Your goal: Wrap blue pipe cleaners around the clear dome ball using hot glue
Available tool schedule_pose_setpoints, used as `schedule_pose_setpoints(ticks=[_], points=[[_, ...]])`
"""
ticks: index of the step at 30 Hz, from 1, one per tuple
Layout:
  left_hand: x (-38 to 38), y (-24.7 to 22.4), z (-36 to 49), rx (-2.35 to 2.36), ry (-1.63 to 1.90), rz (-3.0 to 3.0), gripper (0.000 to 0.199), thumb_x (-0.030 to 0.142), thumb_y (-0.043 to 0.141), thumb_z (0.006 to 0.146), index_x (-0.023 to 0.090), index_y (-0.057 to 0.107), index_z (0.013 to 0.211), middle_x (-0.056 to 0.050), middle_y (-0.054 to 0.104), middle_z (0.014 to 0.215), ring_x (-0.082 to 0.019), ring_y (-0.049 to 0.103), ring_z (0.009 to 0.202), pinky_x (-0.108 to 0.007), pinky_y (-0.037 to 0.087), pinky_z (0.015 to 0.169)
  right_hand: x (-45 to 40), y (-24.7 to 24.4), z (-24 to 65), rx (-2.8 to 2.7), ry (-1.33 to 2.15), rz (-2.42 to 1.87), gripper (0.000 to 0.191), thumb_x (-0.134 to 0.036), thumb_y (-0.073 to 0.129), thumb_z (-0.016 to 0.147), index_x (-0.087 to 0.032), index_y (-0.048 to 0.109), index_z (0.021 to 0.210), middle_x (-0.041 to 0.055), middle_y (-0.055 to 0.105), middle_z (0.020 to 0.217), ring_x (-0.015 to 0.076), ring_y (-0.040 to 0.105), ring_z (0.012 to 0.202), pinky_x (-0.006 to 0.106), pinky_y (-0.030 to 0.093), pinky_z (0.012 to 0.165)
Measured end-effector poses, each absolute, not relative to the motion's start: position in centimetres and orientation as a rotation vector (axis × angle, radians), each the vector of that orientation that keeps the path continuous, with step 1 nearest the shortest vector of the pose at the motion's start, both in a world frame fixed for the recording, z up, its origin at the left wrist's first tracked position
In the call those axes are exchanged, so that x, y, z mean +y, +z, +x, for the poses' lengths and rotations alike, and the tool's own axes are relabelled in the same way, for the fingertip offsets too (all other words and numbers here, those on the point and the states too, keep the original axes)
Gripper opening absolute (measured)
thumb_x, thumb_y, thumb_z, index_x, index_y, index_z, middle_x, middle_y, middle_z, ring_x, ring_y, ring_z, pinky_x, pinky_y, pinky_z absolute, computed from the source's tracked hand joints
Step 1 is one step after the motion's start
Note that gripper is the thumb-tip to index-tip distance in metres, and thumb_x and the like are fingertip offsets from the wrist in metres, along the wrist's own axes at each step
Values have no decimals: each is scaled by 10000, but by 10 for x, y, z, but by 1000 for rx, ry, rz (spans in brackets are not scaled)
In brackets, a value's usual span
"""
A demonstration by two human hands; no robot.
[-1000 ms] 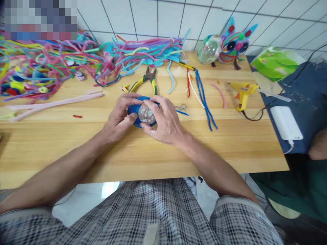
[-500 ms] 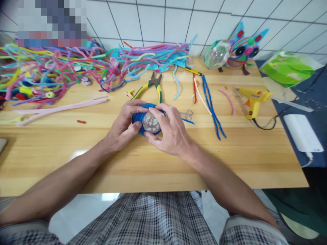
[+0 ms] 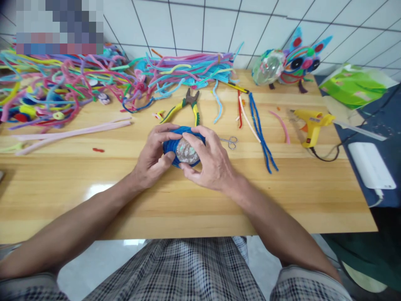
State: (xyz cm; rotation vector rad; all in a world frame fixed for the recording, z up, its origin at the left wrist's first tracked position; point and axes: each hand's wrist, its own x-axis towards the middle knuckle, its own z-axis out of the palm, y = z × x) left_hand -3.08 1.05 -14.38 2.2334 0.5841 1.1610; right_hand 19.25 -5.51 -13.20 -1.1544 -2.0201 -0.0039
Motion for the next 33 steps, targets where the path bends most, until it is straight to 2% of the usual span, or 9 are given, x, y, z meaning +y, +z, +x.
schedule_pose_setpoints(ticks=[8, 19, 33], points=[[10, -155, -29, 577, 1170, 2206, 385, 543, 533, 1178, 309, 571, 1481, -141, 558, 1550, -319, 562, 1503, -586, 532, 1258, -47, -136, 204, -2073, 61, -1096, 773, -329, 784, 896, -278, 531, 1624, 189, 608, 1572, 421, 626, 1459, 694, 583, 1179], [13, -159, -29, 556, 1203, 2192, 340, 518, 577, 1153, 298, 595, 1411, -144, 569, 1539, -317, 573, 1502, -585, 541, 1253, -49, -137, 203, -2107, 65, -1078, 787, -289, 772, 901, -294, 479, 1631, 193, 584, 1599, 415, 613, 1490, 688, 580, 1186], [15, -159, -28, 475, 1244, 2154, 316, 436, 618, 1141, 307, 619, 1429, -132, 582, 1533, -303, 579, 1489, -558, 518, 1271, -49, -136, 201, -2078, 20, -1032, 745, -289, 751, 924, -248, 507, 1627, 209, 601, 1559, 395, 627, 1468, 658, 594, 1179]])
